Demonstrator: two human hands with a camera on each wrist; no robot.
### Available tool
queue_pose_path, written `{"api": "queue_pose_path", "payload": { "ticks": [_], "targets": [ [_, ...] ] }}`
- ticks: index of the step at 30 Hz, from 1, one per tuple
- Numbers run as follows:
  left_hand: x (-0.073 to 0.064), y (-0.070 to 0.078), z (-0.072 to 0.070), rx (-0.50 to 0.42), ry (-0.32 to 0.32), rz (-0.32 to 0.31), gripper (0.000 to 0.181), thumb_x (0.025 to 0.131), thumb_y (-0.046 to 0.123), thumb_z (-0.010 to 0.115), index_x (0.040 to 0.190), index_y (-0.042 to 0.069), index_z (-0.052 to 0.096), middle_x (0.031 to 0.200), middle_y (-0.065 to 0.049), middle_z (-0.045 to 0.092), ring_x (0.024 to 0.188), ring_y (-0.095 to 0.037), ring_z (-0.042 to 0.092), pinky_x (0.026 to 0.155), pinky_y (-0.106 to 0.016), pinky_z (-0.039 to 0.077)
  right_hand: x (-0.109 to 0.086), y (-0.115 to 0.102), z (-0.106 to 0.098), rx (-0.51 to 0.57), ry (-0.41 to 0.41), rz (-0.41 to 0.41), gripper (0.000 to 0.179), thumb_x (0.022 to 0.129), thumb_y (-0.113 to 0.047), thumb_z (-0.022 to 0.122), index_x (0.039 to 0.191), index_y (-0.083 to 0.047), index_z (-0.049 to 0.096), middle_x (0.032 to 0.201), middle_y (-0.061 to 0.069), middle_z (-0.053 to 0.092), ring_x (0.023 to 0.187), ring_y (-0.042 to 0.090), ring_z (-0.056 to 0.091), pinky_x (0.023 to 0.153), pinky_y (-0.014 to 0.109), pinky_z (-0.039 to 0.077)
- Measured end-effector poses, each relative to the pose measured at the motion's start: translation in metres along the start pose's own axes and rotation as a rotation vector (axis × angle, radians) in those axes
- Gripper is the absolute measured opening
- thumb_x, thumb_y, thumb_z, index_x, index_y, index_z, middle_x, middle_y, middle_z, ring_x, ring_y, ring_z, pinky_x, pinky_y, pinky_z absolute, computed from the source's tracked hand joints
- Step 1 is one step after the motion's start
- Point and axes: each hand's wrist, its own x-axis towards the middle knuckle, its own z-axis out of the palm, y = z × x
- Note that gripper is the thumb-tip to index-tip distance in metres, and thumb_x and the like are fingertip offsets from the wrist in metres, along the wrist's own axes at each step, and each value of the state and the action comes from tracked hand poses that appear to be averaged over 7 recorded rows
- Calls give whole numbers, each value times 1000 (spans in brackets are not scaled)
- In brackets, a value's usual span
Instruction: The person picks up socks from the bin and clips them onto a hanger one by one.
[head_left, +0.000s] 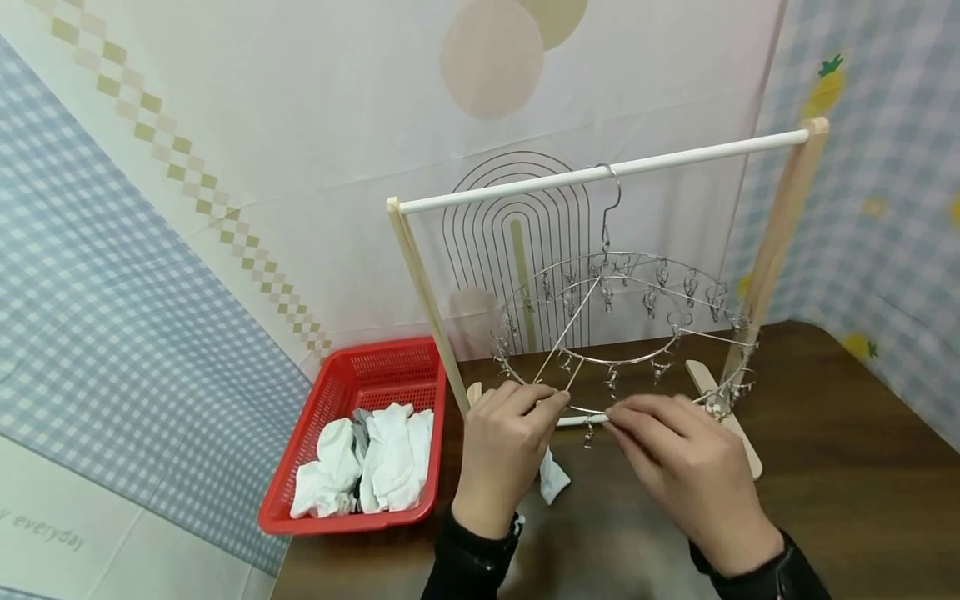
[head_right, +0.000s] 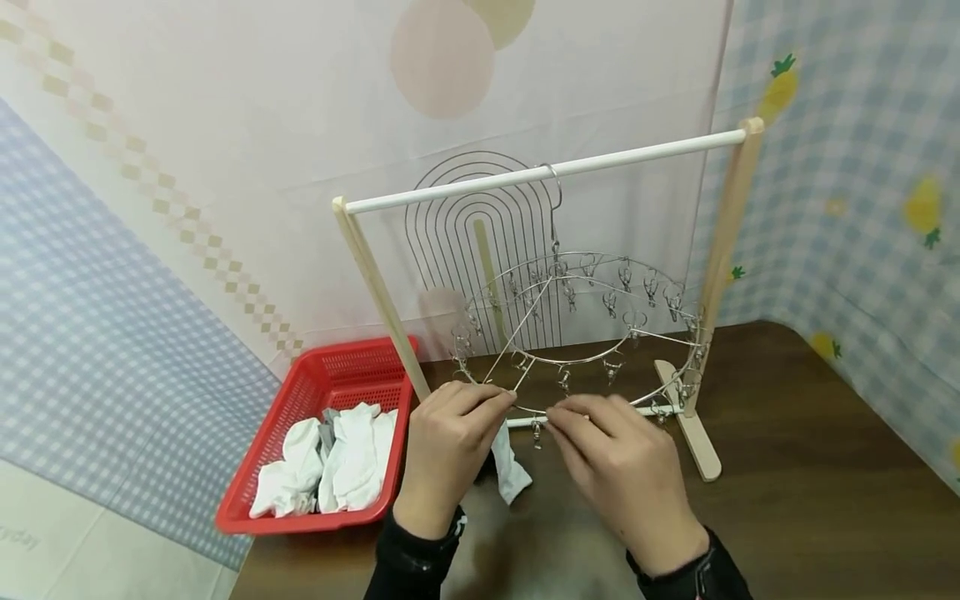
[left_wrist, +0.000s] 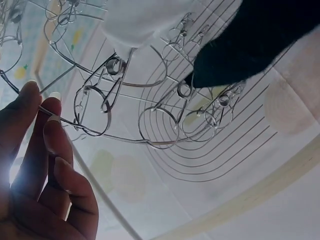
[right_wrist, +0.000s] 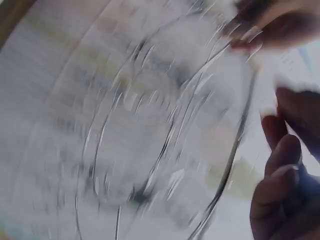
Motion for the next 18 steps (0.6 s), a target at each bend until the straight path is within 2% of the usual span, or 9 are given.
{"api": "queue_pose_path", "payload": {
  "ticks": [3,7,10,13,14,15,18],
  "targets": [
    [-1,-1,-1,-2,16,4,5,97,21,91,98,26,92,95,11,85,76,-8,71,59,-22,46,-14,-18,7,-14,35,46,55,120,-45,56,99,-4,86,90,9,84,68,21,78,60,33,61],
    [1,-1,-2,5,38,20,5,97,21,92,98,26,91,95,11,85,76,-8,71,59,-22,47,-33,-30,19,-53,-69,168,72,119,-59,46,120,3,82,89,15,83,59,15,74,53,33,59],
    [3,0,-2,4,42,27,4,97,21,92,98,25,91,95,11,85,76,-8,71,59,-22,48,-35,-26,24,22,-181,337,57,111,-48,72,133,4,79,87,11,83,57,9,72,52,31,57],
    [5,3,-1,8,36,38,6,95,21,93,99,25,91,97,12,84,78,-7,71,61,-21,49,-31,-18,25,139,-316,555,55,96,-32,92,136,4,78,83,3,84,60,4,70,55,26,54],
    [6,4,0,11,35,44,6,95,22,93,99,26,91,98,12,84,78,-6,71,62,-21,50,-29,-17,24,181,-354,628,54,92,-25,96,135,2,79,81,0,83,60,1,69,56,25,53],
    [6,4,1,15,33,48,7,94,22,94,99,26,91,98,13,84,79,-6,71,63,-21,50,-28,-15,24,221,-380,686,49,94,-24,94,133,1,80,81,-1,83,61,0,69,57,24,53],
    [7,6,1,17,18,45,7,94,24,94,100,27,92,100,13,84,81,-6,72,65,-20,51,-26,-11,23,313,-410,770,35,100,-18,88,129,-1,82,86,-1,85,65,-4,68,59,23,56]
  ]
}}
